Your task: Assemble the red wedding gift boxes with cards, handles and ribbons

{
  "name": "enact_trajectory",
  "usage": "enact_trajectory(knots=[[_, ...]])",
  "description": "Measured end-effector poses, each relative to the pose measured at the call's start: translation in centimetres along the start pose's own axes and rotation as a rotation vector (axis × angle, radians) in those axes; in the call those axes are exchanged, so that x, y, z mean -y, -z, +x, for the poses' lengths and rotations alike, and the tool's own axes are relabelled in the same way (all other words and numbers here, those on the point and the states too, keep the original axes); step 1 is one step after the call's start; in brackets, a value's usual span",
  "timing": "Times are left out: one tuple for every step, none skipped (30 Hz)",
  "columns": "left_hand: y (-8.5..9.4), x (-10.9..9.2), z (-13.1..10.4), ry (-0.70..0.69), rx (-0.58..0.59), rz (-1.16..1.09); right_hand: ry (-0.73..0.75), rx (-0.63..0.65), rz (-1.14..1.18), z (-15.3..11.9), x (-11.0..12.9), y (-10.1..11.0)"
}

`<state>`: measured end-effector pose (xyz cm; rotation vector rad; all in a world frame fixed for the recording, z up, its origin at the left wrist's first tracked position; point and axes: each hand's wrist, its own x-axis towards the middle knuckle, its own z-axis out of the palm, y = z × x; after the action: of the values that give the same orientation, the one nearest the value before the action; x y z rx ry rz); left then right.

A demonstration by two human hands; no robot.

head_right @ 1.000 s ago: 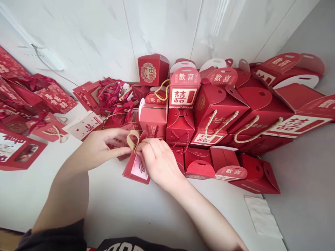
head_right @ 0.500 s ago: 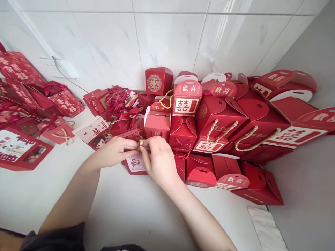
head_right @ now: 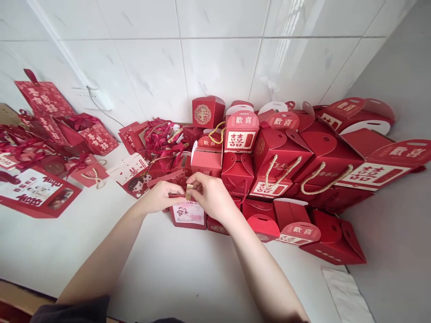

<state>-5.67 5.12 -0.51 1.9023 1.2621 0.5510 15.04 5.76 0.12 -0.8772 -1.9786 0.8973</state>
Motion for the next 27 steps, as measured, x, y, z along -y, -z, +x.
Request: enact_trajectory(knots=[[-0.1, 0.1, 0.0, -0.02, -0.009, 0.02, 0.034, -0.014, -0.01, 0.2, 0.0, -0.2], [-0.2, 0.2, 0.1, -0.035, -0.019, 0.038, 0.069, -0.026, -0.021, 0.4, 0.0, -0.5], [-0.2, 0.2, 0.1, -0.046, -0.024, 0.048, 0.096, -0.044, -0.03, 0.5, 0.0, -0.7], [-0.2, 0.2, 0.1, -0.057, -0.022, 0.048, 0.119, -0.074, -0.045, 0.4, -0.1, -0.9], [-0.2, 0.2, 0.2, -0.065, -0.01, 0.04, 0.139, -0.117, -0.074, 0.1, -0.1, -1.0], [-0.2, 0.1, 0.2, -0.069, 0.005, 0.031, 0.162, -0.17, -0.12, -0.2, -0.2, -1.2], [-0.1, 0.0, 0.2, -0.07, 0.018, 0.022, 0.189, -0.221, -0.185, -0.7, -0.3, -1.3], [-0.1, -0.1, 0.2, -0.07, 0.028, 0.013, 0.217, -0.248, -0.268, -1.3, -0.4, -1.4], [-0.1, -0.3, 0.2, -0.069, 0.034, 0.005, 0.245, -0.252, -0.364, -1.8, -0.6, -1.6], [-0.2, -0.4, 0.1, -0.066, 0.036, -0.004, 0.268, -0.232, -0.467, -2.3, -0.8, -1.8], [-0.2, -0.5, 0.1, -0.063, 0.035, -0.01, 0.285, -0.208, -0.565, -2.8, -1.0, -2.1], [-0.3, -0.7, 0.0, -0.06, 0.027, -0.011, 0.305, -0.19, -0.648, -3.1, -1.3, -2.4], [-0.3, -0.8, 0.0, -0.056, 0.007, -0.004, 0.323, -0.181, -0.716, -3.3, -1.7, -2.8], [-0.4, -0.9, -0.1, -0.048, -0.025, 0.014, 0.341, -0.181, -0.765, -3.4, -2.1, -3.1], [-0.4, -1.0, -0.1, -0.035, -0.063, 0.044, 0.356, -0.185, -0.795, -3.3, -2.5, -3.4], [-0.4, -1.1, -0.2, -0.019, -0.099, 0.079, 0.366, -0.19, -0.814, -3.2, -2.9, -3.7], [-0.4, -1.2, -0.2, 0.0, -0.128, 0.114, 0.371, -0.192, -0.825, -3.0, -3.3, -3.9], [-0.3, -1.3, -0.2, 0.02, -0.147, 0.146, 0.372, -0.191, -0.831, -2.8, -3.6, -4.1], [-0.2, -1.4, -0.3, 0.042, -0.16, 0.171, 0.371, -0.19, -0.834, -2.6, -3.9, -4.2], [-0.2, -1.5, -0.3, 0.06, -0.169, 0.192, 0.368, -0.191, -0.836, -2.4, -4.0, -4.3], [-0.1, -1.7, -0.4, 0.075, -0.174, 0.207, 0.365, -0.192, -0.838, -2.3, -4.1, -4.4], [0.0, -1.8, -0.5, 0.084, -0.176, 0.219, 0.361, -0.194, -0.84, -2.2, -4.2, -4.4], [0.0, -2.0, -0.6, 0.089, -0.174, 0.231, 0.359, -0.195, -0.843, -2.1, -4.1, -4.5], [0.0, -2.1, -0.7, 0.089, -0.172, 0.247, 0.357, -0.197, -0.846, -2.1, -4.1, -4.5], [0.0, -2.2, -0.8, 0.087, -0.172, 0.266, 0.356, -0.198, -0.85, -2.0, -3.9, -4.6], [-0.1, -2.3, -0.9, 0.084, -0.178, 0.287, 0.356, -0.196, -0.854, -2.1, -3.8, -4.7], [-0.2, -2.5, -1.0, 0.086, -0.189, 0.307, 0.356, -0.193, -0.858, -2.1, -3.7, -4.7]])
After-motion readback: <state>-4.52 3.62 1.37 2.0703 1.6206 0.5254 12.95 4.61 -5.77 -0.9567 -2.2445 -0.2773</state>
